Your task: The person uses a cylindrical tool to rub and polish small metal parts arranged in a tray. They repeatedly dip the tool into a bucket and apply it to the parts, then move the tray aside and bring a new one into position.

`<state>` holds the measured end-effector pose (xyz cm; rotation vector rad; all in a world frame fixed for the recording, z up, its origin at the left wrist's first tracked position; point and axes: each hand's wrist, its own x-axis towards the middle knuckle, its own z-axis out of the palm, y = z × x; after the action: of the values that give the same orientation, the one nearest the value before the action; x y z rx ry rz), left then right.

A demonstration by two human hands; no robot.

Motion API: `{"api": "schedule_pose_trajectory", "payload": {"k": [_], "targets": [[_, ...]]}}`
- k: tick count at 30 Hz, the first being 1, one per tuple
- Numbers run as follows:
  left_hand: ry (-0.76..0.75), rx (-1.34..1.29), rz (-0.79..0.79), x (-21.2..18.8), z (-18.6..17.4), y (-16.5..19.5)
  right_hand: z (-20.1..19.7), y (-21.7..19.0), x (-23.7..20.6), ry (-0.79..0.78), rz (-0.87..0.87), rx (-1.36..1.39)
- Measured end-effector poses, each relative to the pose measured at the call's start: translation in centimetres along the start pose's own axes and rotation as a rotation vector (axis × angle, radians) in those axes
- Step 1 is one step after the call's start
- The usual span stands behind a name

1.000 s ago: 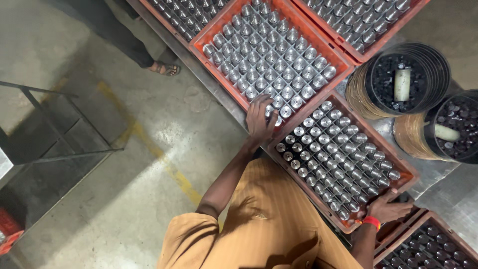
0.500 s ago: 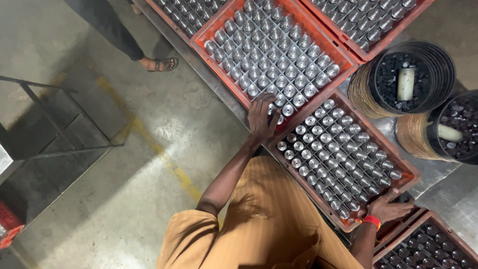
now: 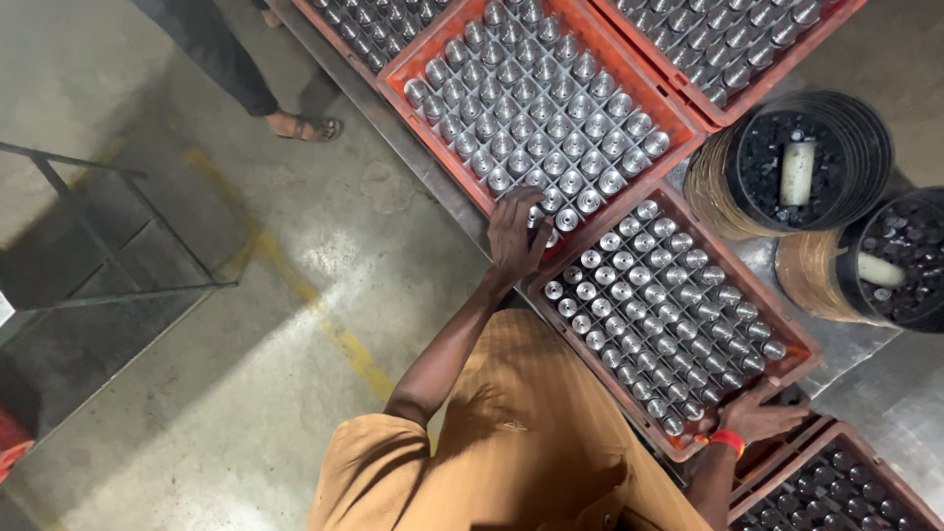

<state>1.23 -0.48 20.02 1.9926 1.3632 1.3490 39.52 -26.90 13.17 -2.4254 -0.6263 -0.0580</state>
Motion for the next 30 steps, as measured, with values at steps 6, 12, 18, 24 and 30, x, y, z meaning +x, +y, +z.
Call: {"api": "schedule_pose_trajectory", "payload": {"k": [6, 12, 18, 24, 30], "targets": [[-0.014, 0.02, -0.006, -0.03, 0.14, -0.18, -0.1, -0.2, -0.09, 0.003, -0.014, 0.027], [-0.007, 0.009, -0.005, 0.03, 0.24, -0.26, 0.06, -0.27, 0.22, 0.003, -0.004, -0.016], [-0.005, 0.003, -0.007, 0.14, 0.22, -0.14, 0.16, -0.31, 0.41, -0.006, -0.002, -0.018], [0.009, 0.0, -0.004, 0.12, 0.26, -0.17, 0.09, -0.19, 0.36, -0.043, 0.051, -0.022], [0.015, -0.002, -0.011, -0.07, 0.35, -0.09, -0.08, -0.07, 0.24, -0.011, -0.002, -0.011]]}}
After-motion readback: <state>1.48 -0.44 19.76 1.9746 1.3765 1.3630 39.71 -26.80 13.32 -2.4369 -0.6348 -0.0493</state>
